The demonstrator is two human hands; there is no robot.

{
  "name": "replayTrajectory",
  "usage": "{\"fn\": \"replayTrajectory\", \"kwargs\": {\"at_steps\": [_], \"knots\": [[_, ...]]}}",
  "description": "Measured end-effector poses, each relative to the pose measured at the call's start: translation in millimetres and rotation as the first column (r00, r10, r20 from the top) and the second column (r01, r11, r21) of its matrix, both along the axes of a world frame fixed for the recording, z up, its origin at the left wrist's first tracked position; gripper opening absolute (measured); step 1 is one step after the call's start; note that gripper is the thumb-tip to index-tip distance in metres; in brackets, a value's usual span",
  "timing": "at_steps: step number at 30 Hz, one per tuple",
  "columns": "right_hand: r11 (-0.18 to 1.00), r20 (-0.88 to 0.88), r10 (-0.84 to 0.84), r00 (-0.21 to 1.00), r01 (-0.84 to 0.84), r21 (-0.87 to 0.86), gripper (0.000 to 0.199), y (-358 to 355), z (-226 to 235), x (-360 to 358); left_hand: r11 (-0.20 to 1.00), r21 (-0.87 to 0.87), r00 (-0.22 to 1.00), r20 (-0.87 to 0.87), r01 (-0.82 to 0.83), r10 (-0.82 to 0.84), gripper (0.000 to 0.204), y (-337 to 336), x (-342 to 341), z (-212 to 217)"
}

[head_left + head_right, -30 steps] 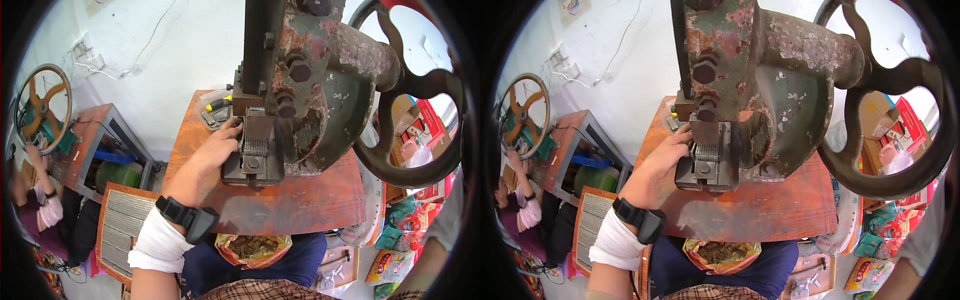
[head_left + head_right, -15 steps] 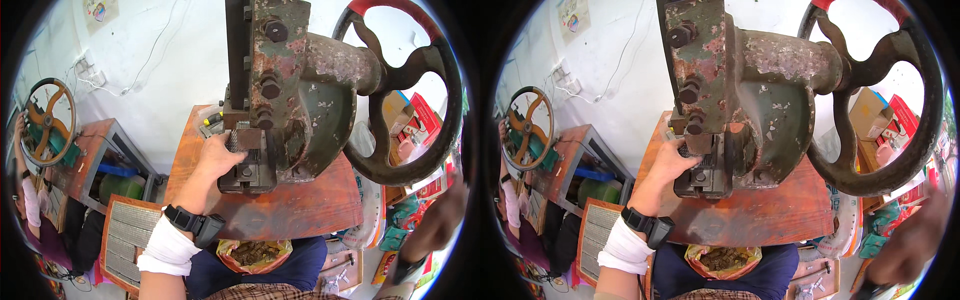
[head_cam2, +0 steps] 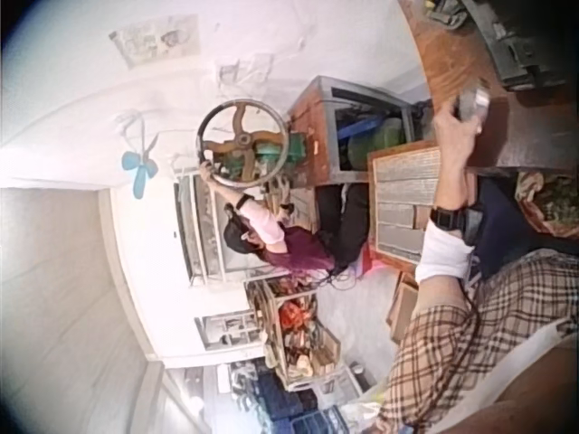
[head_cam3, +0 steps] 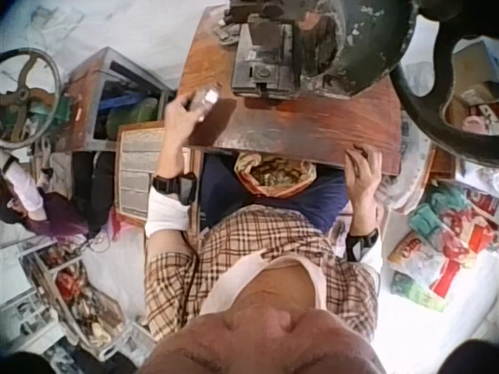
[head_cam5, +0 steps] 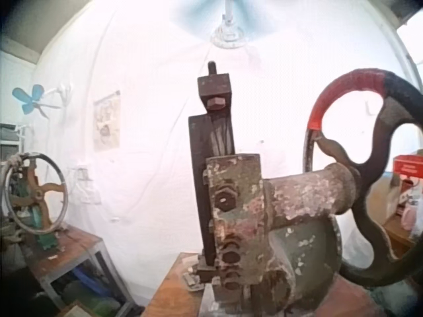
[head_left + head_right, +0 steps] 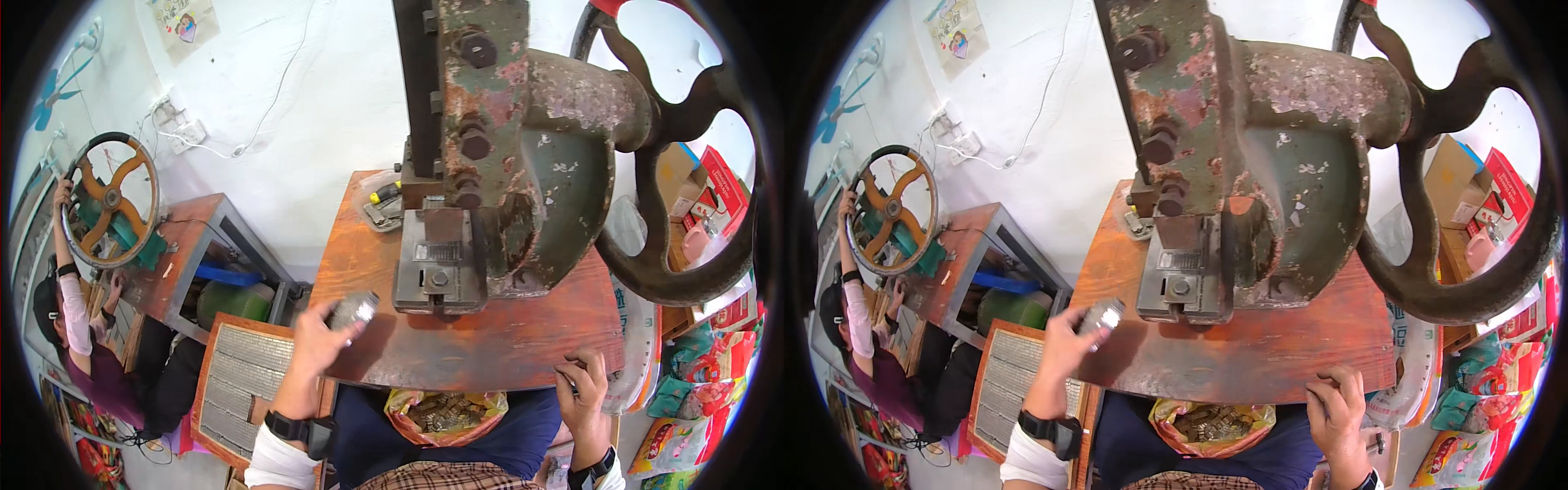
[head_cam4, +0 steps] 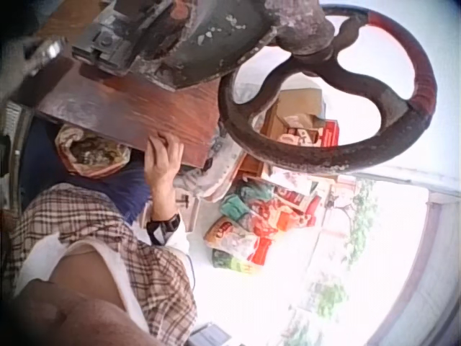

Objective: Operating a manual punch press to process small metal plates or fins.

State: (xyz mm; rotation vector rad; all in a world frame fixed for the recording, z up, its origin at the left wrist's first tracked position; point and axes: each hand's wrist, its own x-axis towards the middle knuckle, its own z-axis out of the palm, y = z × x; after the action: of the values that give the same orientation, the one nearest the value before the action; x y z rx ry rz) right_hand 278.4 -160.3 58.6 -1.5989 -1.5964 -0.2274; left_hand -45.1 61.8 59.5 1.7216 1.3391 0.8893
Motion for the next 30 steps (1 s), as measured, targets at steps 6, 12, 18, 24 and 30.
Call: {"fn": "replayTrajectory", "kwargs": {"at_steps": [6, 12, 18, 24, 30], "knots": [[0.996, -0.049, 0.042, 0.998, -0.045, -0.075, 0.018, 18.3, -17.3, -17.5, 0.889, 0.412, 0.887, -0.461, 0.198, 0.016, 0.064, -22.5, 8.4, -43.0], [0.990, -0.089, 0.011, 0.996, -0.023, -0.136, 0.017, 20.1, -34.6, -20.1, 0.835, 0.478, 0.783, -0.614, 0.273, 0.095, 0.072, -25.2, 6.7, -48.3], [0.992, -0.075, -0.037, 0.997, 0.027, -0.127, 0.017, 30.6, -40.9, -20.7, 0.850, 0.479, 0.744, -0.646, 0.220, 0.171, 0.069, -30.2, 9.4, -48.0], [0.995, -0.037, -0.057, 0.998, 0.054, -0.084, 0.018, 34.5, -52.2, -17.4, 0.826, 0.526, 0.814, -0.559, 0.202, 0.157, 0.062, -40.7, 24.1, -48.9], [0.999, 0.001, -0.039, 0.999, 0.039, -0.036, 0.020, 37.4, -54.8, -16.4, 0.834, 0.523, 0.767, -0.604, 0.176, 0.218, 0.054, -33.7, 49.8, -46.1]]}}
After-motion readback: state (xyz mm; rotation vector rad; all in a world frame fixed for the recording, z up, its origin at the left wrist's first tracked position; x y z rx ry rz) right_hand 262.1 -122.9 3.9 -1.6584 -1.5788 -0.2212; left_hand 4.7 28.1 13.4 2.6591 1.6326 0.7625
